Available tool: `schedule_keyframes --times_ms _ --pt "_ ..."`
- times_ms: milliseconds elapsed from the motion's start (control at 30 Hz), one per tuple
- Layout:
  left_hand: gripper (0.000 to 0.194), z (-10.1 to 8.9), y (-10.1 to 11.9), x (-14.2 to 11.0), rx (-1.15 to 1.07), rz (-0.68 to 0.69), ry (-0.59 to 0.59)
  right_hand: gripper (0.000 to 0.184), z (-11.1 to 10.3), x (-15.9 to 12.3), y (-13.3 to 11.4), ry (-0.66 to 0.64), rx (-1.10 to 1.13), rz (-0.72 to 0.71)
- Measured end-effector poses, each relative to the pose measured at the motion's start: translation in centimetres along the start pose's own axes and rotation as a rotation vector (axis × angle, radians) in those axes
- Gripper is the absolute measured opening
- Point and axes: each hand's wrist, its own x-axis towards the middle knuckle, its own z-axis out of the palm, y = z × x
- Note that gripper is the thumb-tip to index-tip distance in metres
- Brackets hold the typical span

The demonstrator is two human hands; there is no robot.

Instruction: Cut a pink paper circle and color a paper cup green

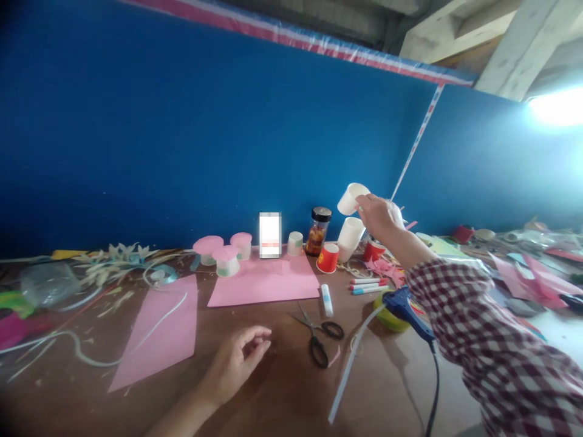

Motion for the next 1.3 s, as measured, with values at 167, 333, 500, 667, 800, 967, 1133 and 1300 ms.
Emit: schedule_keyframes --times_ms 167,333,500,667,800,967,1133,1300 --pt "0.04 -0.2 -0.4 -0.1 0.057 0.147 0.273 0.03 -1.6 -5.6 -7.7 -0.244 0.077 -0.552" --pt "0.076 -0.3 -0.9 -0.2 0.188 0.276 0.508 0.022 -2.7 -12.7 -17.0 -0.376 0.157 -1.05" --pt "0.057 -0.1 -1.2 -0.1 0.027 0.148 0.473 0.022 -2.8 -15.3 -19.6 -0.445 0.395 -0.905" --pt "0.045 -0.6 -0.3 0.4 -0.283 -0.02 0.412 0.032 -3.5 -15.5 -18.6 -0.331 0.611 -0.617" --pt "0.049 -1.3 0.5 0.7 -0.464 -0.153 0.36 0.023 -4.4 -16.4 -17.7 -0.125 0.856 -0.099" --pt "0.052 -1.4 0.5 0.6 -0.474 -0.224 0.373 0.038 -3.7 -17.6 -16.6 -0.163 1.225 0.558" --pt "0.055 -1.0 0.2 0.8 -0.429 -0.251 0.417 0.044 -2.4 -18.4 -16.3 -0.27 1.628 0.92" --pt "0.054 -1.1 1.2 2.1 -0.568 -0.272 0.308 0.04 -1.6 -18.6 -16.1 -0.261 1.839 0.969"
